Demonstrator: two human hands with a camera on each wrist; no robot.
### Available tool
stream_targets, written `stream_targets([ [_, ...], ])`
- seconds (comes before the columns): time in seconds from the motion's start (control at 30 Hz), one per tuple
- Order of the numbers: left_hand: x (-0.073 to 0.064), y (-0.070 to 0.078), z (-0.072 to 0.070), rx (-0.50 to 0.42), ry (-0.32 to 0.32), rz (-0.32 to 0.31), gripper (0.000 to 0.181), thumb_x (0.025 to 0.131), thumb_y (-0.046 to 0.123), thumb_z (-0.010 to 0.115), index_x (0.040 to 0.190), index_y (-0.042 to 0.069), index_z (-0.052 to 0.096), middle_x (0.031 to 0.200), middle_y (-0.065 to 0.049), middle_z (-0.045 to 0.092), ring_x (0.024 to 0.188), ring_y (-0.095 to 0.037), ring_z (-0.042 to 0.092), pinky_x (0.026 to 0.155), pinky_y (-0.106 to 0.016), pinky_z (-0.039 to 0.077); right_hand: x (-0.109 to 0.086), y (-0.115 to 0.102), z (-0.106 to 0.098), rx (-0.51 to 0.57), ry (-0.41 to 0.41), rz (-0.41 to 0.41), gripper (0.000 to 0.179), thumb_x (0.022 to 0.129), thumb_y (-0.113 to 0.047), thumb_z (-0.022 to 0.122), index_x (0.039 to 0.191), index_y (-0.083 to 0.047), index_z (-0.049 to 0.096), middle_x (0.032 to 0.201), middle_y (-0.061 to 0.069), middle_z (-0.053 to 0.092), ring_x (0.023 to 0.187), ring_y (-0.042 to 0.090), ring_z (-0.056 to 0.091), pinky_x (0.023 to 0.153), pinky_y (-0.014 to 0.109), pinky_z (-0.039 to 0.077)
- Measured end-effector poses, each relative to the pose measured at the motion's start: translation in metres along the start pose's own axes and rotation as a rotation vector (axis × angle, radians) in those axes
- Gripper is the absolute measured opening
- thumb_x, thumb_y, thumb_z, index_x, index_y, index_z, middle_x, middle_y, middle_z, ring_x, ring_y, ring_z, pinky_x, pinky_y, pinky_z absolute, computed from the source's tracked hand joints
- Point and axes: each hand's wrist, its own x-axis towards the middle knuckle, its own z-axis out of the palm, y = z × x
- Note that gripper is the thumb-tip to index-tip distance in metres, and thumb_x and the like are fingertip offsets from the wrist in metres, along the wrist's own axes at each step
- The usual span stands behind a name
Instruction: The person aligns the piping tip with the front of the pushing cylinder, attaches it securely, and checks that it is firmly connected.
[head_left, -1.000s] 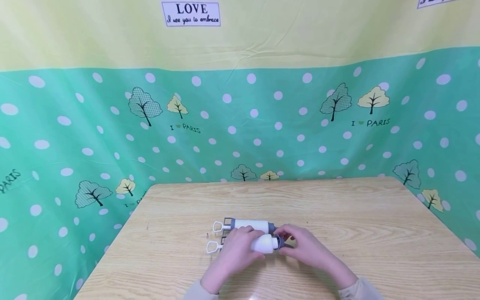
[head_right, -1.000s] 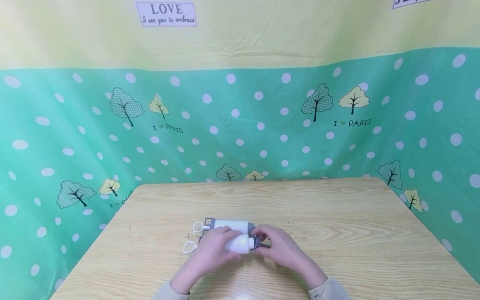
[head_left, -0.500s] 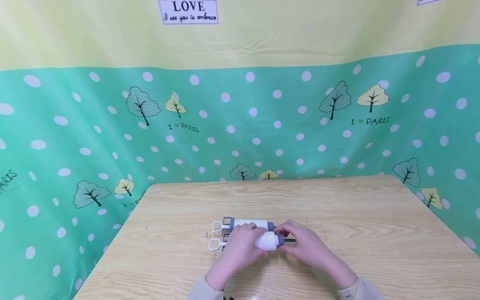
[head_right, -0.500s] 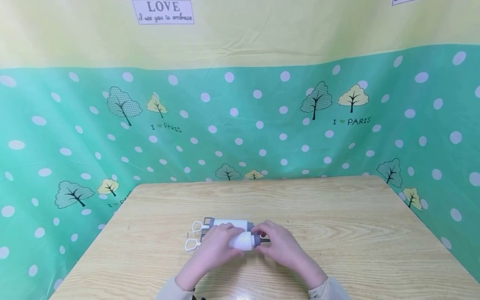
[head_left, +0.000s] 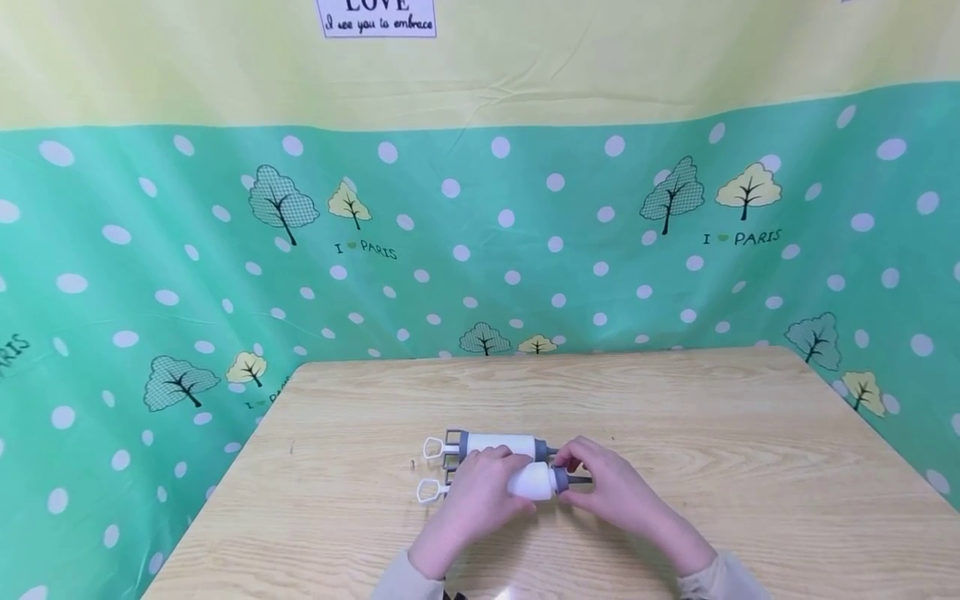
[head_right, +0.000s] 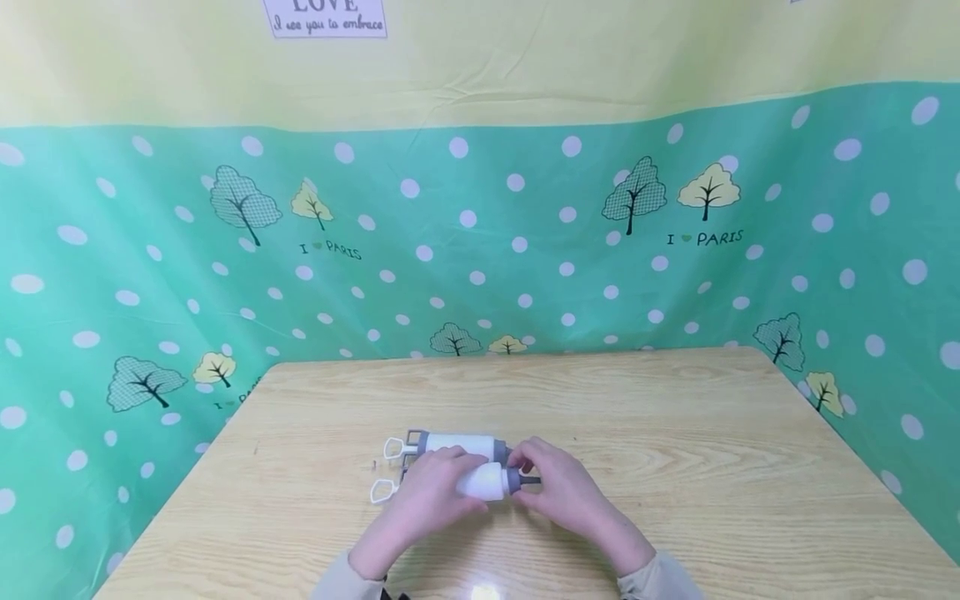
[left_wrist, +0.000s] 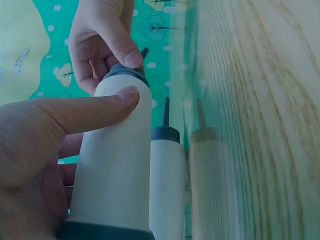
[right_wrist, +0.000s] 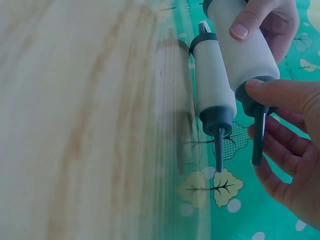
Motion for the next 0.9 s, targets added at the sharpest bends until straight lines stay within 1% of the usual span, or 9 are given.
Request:
stream_targets([
  [0.13,0.0,-0.0015,-0.0009,-0.008,0.002,0.009,0.05,0.061,0.039,0.079,0.105,0.019,0.067,0.092,0.001,0.066,0.077,-0.012,0.057,0.069,-0.027,0.042,0.0001,0.0001,0.0002,0.004,0.006,-0.005,0.034,0.071,-0.018,0.075,0.099,-0.02,0.057,0.093,-0.017,0.055,0.088,0.013,0.057,0.075,0.033,0.05],
  [0.27,-0.0002,-0.0022,-0.0023,-0.002,0.003,0.009,0.05,0.062,0.039,0.079,0.106,0.019,0.066,0.093,0.001,0.066,0.078,-0.013,0.058,0.07,-0.028,0.042,0.0,0.0002,-0.0003,0.019,0.003,-0.005,0.03,0.075,-0.025,0.072,0.101,-0.021,0.058,0.093,-0.018,0.055,0.088,0.011,0.057,0.077,0.033,0.05],
  [0.43,-0.0002,-0.0026,-0.0038,0.002,0.006,0.018,0.051,0.062,0.039,0.079,0.107,0.018,0.066,0.094,0.001,0.066,0.08,-0.014,0.058,0.072,-0.029,0.042,-0.0003,0.0008,-0.0006,0.019,-0.014,0.001,0.029,0.08,-0.038,0.065,0.103,-0.022,0.058,0.094,-0.019,0.056,0.088,0.007,0.056,0.077,0.031,0.049],
  [0.53,0.0001,-0.0027,-0.0038,0.0,0.006,0.02,0.053,0.062,0.038,0.079,0.109,0.018,0.065,0.096,0.001,0.066,0.082,-0.014,0.059,0.075,-0.03,0.043,-0.0006,0.0008,-0.0009,0.019,-0.03,0.007,0.03,0.083,-0.043,0.06,0.105,-0.022,0.058,0.094,-0.019,0.057,0.087,0.005,0.056,0.076,0.028,0.049],
  [0.67,0.0007,-0.0028,-0.0039,-0.004,0.002,0.019,0.053,0.063,0.037,0.079,0.109,0.017,0.065,0.097,0.001,0.066,0.085,-0.014,0.059,0.076,-0.031,0.043,-0.0004,0.0006,-0.0014,0.027,-0.051,0.017,0.031,0.086,-0.044,0.055,0.106,-0.021,0.059,0.096,-0.017,0.058,0.088,0.004,0.056,0.076,0.027,0.049],
  [0.83,0.0009,-0.0025,-0.004,-0.006,-0.002,0.01,0.051,0.063,0.036,0.079,0.109,0.019,0.065,0.096,0.002,0.066,0.085,-0.014,0.059,0.076,-0.032,0.043,0.0009,0.0012,-0.0019,0.063,-0.078,0.038,0.037,0.089,-0.044,0.051,0.11,-0.016,0.059,0.096,-0.014,0.059,0.088,0.005,0.056,0.076,0.025,0.05],
  [0.9,0.0007,-0.0021,-0.004,-0.006,0.0,0.006,0.051,0.062,0.036,0.079,0.109,0.019,0.065,0.095,0.002,0.066,0.085,-0.014,0.059,0.076,-0.032,0.043,0.001,0.0012,-0.0024,0.077,-0.086,0.045,0.038,0.087,-0.044,0.053,0.112,-0.015,0.058,0.095,-0.014,0.059,0.088,0.005,0.056,0.076,0.025,0.05],
])
